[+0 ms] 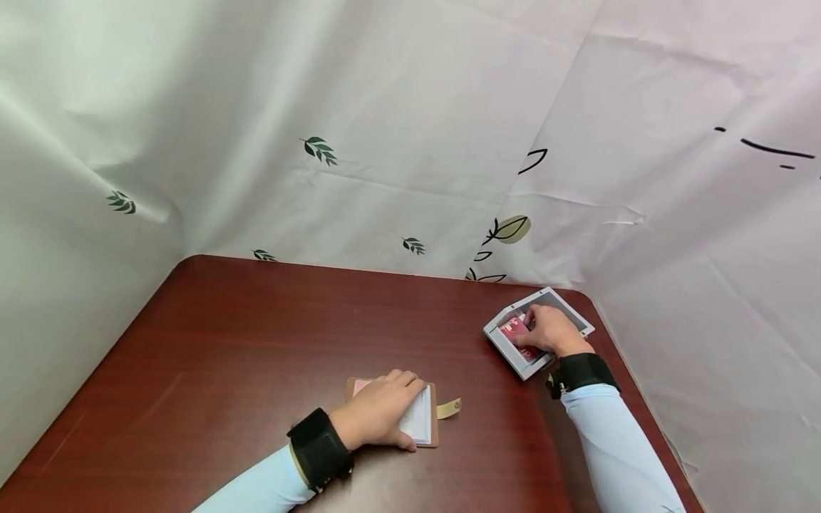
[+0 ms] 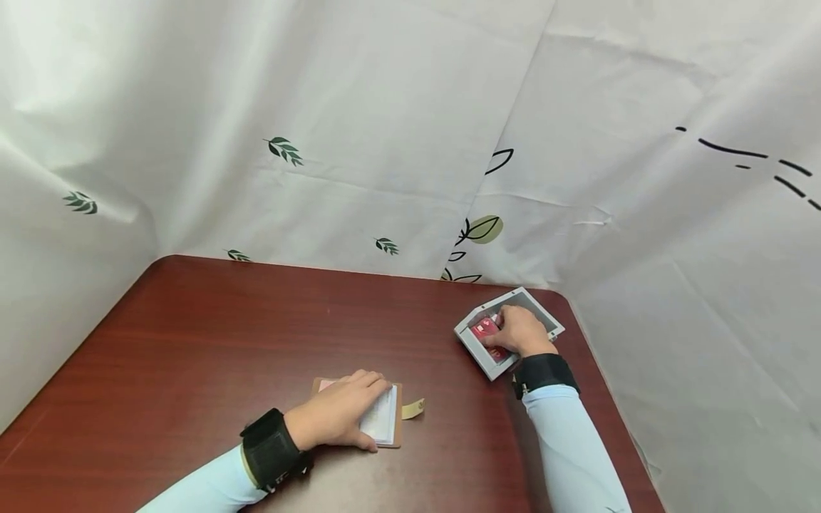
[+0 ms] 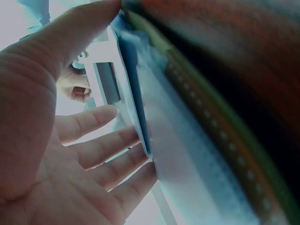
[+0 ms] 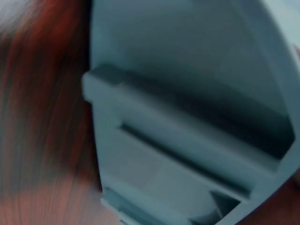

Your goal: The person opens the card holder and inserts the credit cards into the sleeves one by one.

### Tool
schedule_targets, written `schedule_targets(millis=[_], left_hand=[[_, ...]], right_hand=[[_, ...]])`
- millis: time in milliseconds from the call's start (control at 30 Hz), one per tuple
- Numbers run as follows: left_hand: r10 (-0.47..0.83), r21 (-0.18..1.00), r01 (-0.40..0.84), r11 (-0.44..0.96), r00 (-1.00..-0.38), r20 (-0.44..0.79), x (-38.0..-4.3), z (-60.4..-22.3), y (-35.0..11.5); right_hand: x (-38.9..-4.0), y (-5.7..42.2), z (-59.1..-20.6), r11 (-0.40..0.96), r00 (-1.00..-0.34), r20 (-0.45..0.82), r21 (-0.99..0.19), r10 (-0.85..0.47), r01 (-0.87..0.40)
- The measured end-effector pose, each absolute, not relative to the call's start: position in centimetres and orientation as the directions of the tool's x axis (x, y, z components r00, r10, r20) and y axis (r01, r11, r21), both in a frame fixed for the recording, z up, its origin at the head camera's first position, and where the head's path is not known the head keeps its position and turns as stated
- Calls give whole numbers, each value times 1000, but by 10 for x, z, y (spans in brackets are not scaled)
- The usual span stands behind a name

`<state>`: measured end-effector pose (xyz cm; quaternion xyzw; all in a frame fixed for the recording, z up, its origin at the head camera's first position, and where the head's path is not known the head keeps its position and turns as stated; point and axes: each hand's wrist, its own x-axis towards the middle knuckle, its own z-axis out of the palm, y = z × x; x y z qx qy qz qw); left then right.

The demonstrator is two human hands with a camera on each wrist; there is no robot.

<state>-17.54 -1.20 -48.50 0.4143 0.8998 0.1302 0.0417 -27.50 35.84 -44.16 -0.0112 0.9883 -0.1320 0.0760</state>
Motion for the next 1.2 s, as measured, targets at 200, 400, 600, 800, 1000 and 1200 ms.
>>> schedule_targets(millis=[200,400,600,800,1000,1200], left_hand=[[754,356,710,608,-657,23,-177,-483,-15],[752,423,692,585,-658,34,-180,-482,-19],[762,516,668,536,-646,44,-183,-484,-28],[782,603,646,469,-621,57,-185,-483,-38],[782,612,655,443,-616,93,-185,-483,-45],[755,604,664,440,-638,152,-182,-484,-53]], right_hand=[[-277,367,-440,957,-988,-136,-288,-78,-36],[-277,370,-436,938,-987,-151,-346,-58,-2],[-272,372,-433,924,-991,-132,-377,15,64],[-266,370,-422,912,-994,-96,-398,60,94],[-254,359,-398,893,-987,-105,-422,122,155],[-242,333,-378,863,-986,-128,-479,111,160]])
